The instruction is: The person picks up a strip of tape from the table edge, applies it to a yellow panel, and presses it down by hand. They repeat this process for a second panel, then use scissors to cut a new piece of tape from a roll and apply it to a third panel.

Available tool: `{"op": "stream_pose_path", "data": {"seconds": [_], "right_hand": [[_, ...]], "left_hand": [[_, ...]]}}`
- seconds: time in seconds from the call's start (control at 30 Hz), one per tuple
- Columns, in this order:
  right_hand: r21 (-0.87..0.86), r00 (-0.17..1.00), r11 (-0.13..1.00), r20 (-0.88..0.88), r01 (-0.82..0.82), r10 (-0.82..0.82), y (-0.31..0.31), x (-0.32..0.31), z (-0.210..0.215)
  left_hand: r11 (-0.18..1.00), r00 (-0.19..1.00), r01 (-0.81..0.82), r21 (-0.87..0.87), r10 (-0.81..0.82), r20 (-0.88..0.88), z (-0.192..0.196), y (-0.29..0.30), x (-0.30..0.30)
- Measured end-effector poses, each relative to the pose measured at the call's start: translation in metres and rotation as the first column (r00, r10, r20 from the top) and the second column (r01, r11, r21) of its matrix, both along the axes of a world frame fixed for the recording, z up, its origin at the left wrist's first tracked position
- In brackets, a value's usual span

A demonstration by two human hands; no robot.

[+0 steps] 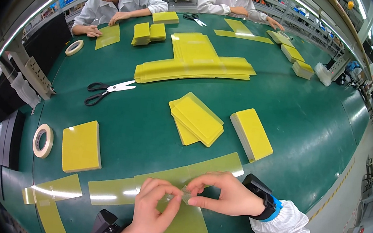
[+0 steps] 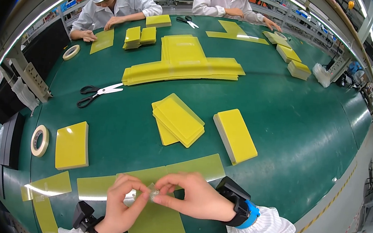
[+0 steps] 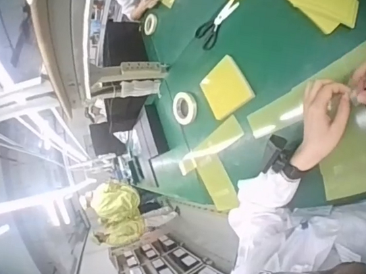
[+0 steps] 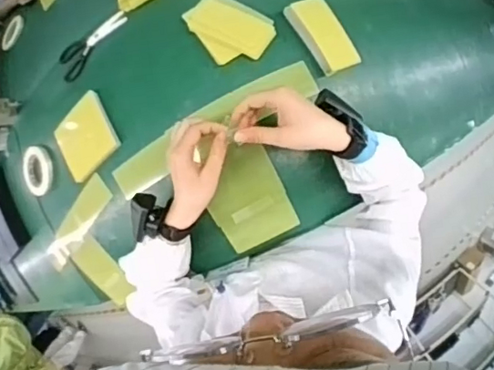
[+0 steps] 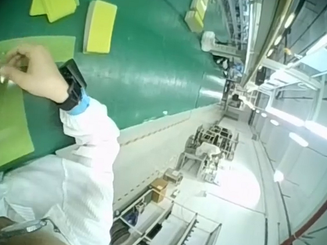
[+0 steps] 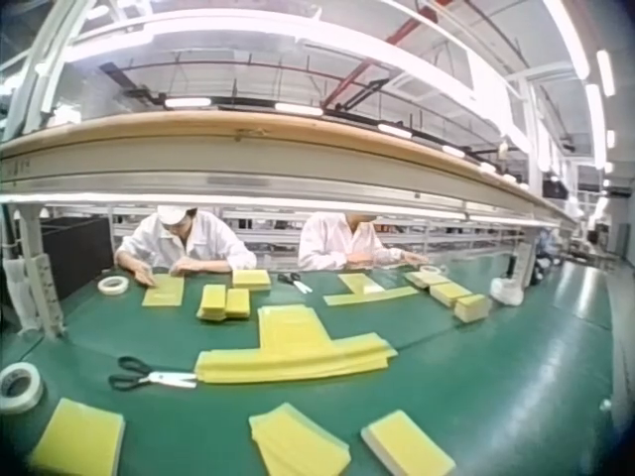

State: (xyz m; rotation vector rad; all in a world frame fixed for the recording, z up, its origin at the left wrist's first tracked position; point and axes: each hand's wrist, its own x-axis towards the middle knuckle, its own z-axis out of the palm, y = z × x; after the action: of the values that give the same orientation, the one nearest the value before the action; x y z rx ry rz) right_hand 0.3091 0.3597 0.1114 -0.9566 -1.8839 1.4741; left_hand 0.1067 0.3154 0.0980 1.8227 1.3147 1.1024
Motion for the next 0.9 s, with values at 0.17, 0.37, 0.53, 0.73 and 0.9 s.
{"op": "stream_pose_path", "data": {"seconds": [0.17, 0.37, 0.53, 0.73, 0.9], "right_hand": [[-0.044, 0.992, 0.992, -0.047, -0.116, 0.114, -0.005, 0.0, 0.017], [-0.031, 0.988, 0.992, -0.094, -0.125, 0.122, -0.013, -0.001, 0.034], [0.489, 0.994, 0.872, 0.066, 0.04, -0.082, -0.01, 0.005, 0.025], [0.22, 0.935, 0.909, -0.108, 0.353, -0.337, 0.032, 0.019, -0.004], [-0.031, 0.975, 0.978, -0.078, 0.206, -0.208, 0.036, 0.011, -0.05]], "left_hand": [[0.987, 0.987, 0.131, -0.094, -0.121, 0.104, 0.012, -0.007, 0.0], [0.971, 0.976, 0.197, -0.133, -0.181, 0.122, 0.032, -0.017, 0.001], [0.959, 0.976, 0.181, -0.218, -0.148, 0.162, 0.024, -0.01, -0.002], [0.863, 0.93, -0.004, -0.505, 0.189, 0.316, -0.033, 0.001, -0.011], [0.977, 0.925, 0.162, 0.138, -0.102, -0.367, -0.045, -0.006, 0.011]]}}
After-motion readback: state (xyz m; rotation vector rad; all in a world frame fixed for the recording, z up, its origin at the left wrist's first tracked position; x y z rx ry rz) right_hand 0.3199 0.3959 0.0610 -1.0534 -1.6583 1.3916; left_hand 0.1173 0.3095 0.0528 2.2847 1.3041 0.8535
